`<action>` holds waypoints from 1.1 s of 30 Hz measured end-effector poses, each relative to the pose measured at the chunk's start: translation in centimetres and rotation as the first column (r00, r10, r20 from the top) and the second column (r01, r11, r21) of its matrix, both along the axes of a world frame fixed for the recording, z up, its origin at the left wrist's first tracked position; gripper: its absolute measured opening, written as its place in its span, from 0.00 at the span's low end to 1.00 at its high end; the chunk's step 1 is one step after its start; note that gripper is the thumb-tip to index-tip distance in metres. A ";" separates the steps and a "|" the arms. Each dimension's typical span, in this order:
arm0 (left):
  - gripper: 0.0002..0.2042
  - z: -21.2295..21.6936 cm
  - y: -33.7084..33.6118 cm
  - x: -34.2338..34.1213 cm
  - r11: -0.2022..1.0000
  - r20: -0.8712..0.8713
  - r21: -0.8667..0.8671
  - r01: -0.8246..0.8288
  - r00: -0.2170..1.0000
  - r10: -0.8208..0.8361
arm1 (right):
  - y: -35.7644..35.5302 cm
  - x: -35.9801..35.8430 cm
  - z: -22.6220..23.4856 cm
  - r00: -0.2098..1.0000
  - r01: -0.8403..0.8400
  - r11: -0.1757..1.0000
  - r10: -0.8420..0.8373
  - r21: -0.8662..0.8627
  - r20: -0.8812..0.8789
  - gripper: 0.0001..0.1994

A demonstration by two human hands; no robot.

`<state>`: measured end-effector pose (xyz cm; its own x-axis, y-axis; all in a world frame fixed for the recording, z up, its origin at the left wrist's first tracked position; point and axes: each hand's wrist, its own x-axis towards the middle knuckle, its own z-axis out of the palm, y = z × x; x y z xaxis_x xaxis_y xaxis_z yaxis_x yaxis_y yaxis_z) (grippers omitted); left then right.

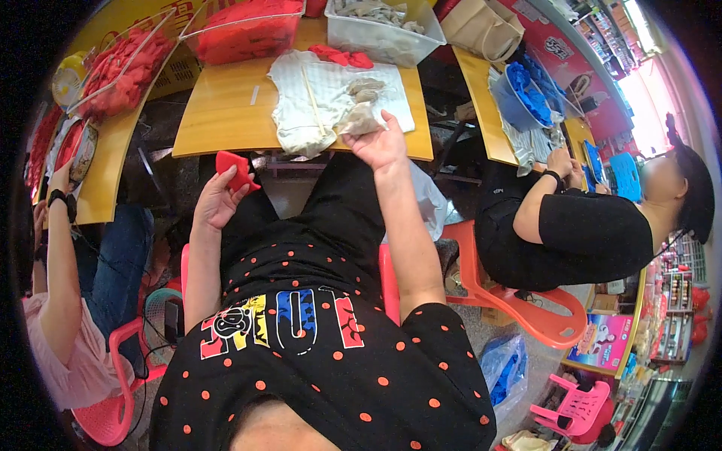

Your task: Assembling small red fabric items by filling them with stuffing and using a stick to position the material.

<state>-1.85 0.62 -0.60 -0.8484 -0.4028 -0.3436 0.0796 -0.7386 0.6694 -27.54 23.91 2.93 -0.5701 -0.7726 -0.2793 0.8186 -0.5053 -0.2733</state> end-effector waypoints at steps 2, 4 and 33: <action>0.15 1.8 0.8 -0.2 0.998 -0.048 -0.022 0.062 0.997 -0.063 | -1.0 2.4 -0.4 0.993 -0.099 0.992 0.104 -0.082 0.056 0.19; 0.18 3.0 1.7 -0.3 0.986 -0.143 -0.053 0.155 0.976 -0.162 | -2.2 4.7 -0.8 0.972 -0.233 0.972 0.231 -0.037 -0.050 0.19; 0.07 2.8 3.9 -1.5 0.972 0.148 -0.218 0.090 0.987 -0.059 | -6.5 13.9 -4.4 0.983 -0.017 0.996 0.033 -0.090 0.181 0.14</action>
<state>-3.34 4.52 2.16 -0.8289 -0.4201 -0.3694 -0.0759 -0.5697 0.8183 -13.65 17.37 -1.46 -0.4963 -0.8120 -0.3071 0.8632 -0.4994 -0.0744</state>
